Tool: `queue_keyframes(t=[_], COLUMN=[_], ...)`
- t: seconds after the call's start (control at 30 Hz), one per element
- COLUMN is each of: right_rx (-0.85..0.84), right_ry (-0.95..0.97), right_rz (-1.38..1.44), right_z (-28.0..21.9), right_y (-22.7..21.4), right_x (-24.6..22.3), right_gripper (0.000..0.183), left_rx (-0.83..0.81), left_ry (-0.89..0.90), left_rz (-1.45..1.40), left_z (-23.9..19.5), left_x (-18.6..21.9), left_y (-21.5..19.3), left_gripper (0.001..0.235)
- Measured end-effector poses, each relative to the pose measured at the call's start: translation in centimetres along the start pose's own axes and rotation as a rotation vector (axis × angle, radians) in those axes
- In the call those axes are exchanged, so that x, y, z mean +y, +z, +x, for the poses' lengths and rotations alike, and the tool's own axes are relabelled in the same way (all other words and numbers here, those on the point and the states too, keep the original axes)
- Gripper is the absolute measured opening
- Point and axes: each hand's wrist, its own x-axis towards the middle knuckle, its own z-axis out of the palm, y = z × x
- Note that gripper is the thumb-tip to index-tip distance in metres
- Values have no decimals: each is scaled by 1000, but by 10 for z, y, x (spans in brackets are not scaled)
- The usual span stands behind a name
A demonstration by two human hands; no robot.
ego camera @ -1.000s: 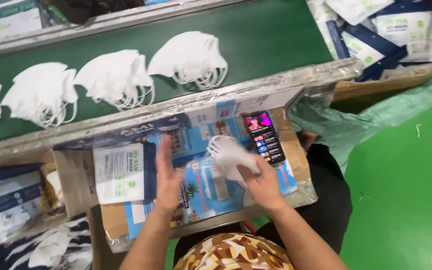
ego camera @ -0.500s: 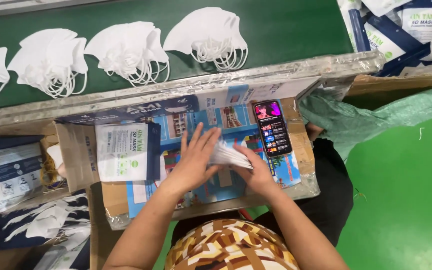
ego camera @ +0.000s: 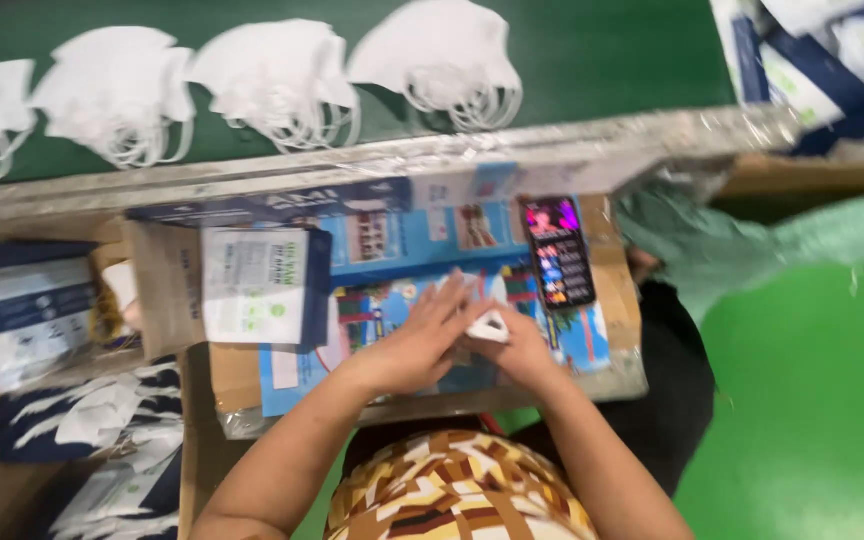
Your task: The person takes white face masks from a conveyor belt, stacks them, and places them into plastic pouches by hand.
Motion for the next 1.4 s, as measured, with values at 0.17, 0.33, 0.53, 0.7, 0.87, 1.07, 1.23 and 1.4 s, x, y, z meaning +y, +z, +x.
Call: queue_keyframes(t=[0.17, 0.33, 0.53, 0.7, 0.87, 1.07, 1.23, 1.4], right_rx=[-184, -116, 179, 133, -102, -173, 133, 22], right_ry=[-105, -83, -3, -189, -187, 126, 38, -401], right_rz=[-135, -110, -362, -390, -487, -269, -736, -974], right_z=[-33, -33, -3, -6, -23, -28, 6, 6], right_y=[-42, -120, -55, -3, -37, -84, -41, -3], right_x=[-79, 13, 7, -60, -26, 10, -47, -69], right_gripper=[33, 30, 22, 58, 53, 40, 25, 43], left_rx=[547, 685, 623, 690, 577, 574, 710, 967], left_ry=[-346, -794, -819, -787, -859, -859, -881, -708], left_rz=[90, 290, 346, 468, 496, 489, 313, -304], left_z=[-51, -87, -89, -91, -83, -81, -84, -62], left_x=[-49, -104, -102, -115, -123, -122, -124, -73], left_y=[-15, -2, -4, 4, 7, 0, -13, -14], left_gripper=[47, 35, 35, 30, 21, 17, 17, 23])
